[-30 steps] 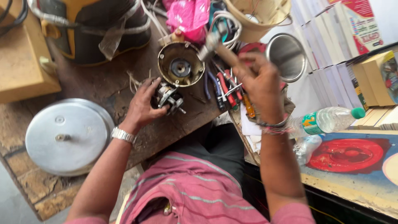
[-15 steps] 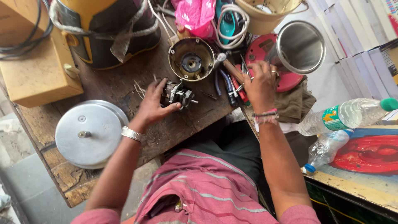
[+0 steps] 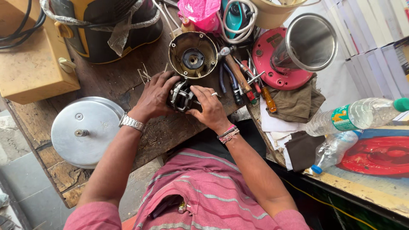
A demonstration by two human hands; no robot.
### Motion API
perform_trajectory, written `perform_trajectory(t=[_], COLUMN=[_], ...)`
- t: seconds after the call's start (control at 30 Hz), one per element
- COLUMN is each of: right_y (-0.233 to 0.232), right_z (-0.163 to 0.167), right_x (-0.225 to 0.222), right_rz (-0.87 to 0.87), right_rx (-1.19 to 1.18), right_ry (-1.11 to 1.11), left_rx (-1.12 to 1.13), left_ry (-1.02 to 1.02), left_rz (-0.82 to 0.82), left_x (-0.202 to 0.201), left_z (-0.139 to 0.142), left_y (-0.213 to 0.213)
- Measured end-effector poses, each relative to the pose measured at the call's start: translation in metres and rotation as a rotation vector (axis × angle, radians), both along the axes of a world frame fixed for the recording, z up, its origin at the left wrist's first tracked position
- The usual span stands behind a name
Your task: The person disassembles a small motor, removes the rotor, and uses a hammer to tap the rotor shaft. They then wipe the rotor with a cloth and place it back into the stator housing. The work is performed on a cluttered workbench with various tools and appliance parts visible.
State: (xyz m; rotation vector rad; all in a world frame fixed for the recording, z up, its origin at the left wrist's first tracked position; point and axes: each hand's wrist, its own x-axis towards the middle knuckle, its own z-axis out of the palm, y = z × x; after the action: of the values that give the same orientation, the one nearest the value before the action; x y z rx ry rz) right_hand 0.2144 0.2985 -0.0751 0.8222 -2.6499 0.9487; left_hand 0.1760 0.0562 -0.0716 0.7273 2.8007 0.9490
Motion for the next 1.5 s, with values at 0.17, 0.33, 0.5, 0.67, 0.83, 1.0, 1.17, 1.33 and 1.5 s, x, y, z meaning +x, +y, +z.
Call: perform_trajectory(t=[0.17, 0.33, 0.5, 0.67, 0.83, 1.0, 1.17, 1.33, 1.5], right_y=[-0.008, -0.017, -0.019, -0.026, -0.024, -0.021, -0.017, -0.014, -0.009], right_z=[-0.004, -0.003, 0.002, 0.003, 0.004, 0.008, 0.014, 0.018, 0.021], right_x=[-0.005, -0.003, -0.009, -0.010, -0.016, -0.014, -0.008, -0.011, -0.009], right_rz=[0.001, -0.049, -0.056, -0.072, -0.057, -0.069, -0.075, -0.053, -0.082], right_rx=[0.041, 0.067, 0.087, 0.091, 0.045, 0.045, 0.009, 0.022, -0.006], right_ry=[0.037, 0.039, 0.067, 0.086, 0.141, 0.088, 0.039, 0.054, 0.014], left_rx=[0.018, 0.035, 0.070, 0.071, 0.119, 0.124, 0.123, 0.135, 0.107], left_ry=[-0.052, -0.076, -0.119, -0.148, -0.150, -0.157, -0.165, -0.143, -0.199], left_rz=[-0.038, -0.046, -0.034, -0.025, -0.049, -0.054, -0.059, -0.063, -0.040], left_x=[-0.010, -0.011, -0.016, -0.017, -0.019, -0.019, -0.019, -0.020, -0.019], left_z=[-0.007, -0.009, -0.008, -0.008, -0.008, -0.007, -0.007, -0.007, -0.008], left_y=[-0.008, -0.011, -0.009, -0.011, -0.010, -0.011, -0.013, -0.012, -0.012])
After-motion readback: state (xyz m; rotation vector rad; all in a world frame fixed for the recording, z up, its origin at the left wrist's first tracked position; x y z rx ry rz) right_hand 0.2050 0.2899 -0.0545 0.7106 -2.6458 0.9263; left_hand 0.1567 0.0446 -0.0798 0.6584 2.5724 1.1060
